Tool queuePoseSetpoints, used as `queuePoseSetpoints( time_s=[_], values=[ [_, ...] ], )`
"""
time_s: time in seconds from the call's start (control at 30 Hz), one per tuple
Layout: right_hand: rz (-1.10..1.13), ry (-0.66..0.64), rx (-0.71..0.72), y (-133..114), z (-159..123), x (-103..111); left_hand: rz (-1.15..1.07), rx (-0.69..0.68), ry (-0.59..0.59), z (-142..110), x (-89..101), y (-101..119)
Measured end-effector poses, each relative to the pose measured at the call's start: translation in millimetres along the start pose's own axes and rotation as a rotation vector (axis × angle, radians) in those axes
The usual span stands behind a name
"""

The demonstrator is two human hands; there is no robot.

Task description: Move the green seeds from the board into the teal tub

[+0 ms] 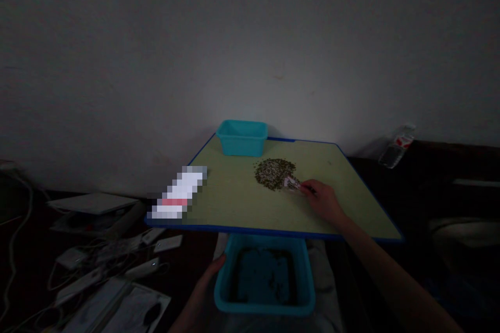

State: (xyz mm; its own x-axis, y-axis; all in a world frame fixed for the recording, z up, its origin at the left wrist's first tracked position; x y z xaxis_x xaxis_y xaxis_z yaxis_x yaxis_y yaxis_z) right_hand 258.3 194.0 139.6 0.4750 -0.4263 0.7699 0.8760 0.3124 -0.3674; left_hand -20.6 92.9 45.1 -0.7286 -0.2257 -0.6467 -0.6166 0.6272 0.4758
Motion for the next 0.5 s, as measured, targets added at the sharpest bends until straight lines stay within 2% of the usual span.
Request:
queuePoseSetpoints(
  time_s=[0.37, 0.5],
  values=[
    [-0.007, 0.004, 0.025, -2.0, -1.3, -0.9, 0.064, -0.014, 0.025, -3.7, -2.7, 1.1],
    [-0.013, -0.007, 0.024, -2.2, 0.4, -1.5, 0.049, -0.016, -0.033, -1.0, -1.9, 1.1]
  ],
)
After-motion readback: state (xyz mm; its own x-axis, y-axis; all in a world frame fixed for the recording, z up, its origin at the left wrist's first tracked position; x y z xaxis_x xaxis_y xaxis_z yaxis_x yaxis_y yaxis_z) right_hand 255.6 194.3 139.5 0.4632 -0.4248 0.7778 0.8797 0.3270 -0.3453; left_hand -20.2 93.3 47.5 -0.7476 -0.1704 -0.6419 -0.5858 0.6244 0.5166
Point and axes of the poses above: each hand's wrist, its own z-axis towards the middle knuckle, its own x-axis out of the back of the hand, y = z × x, the point moved 6 cm from there along z, towards the middle knuckle, and after that the axes turned 3 degrees about -z, right-handed, at the moved point
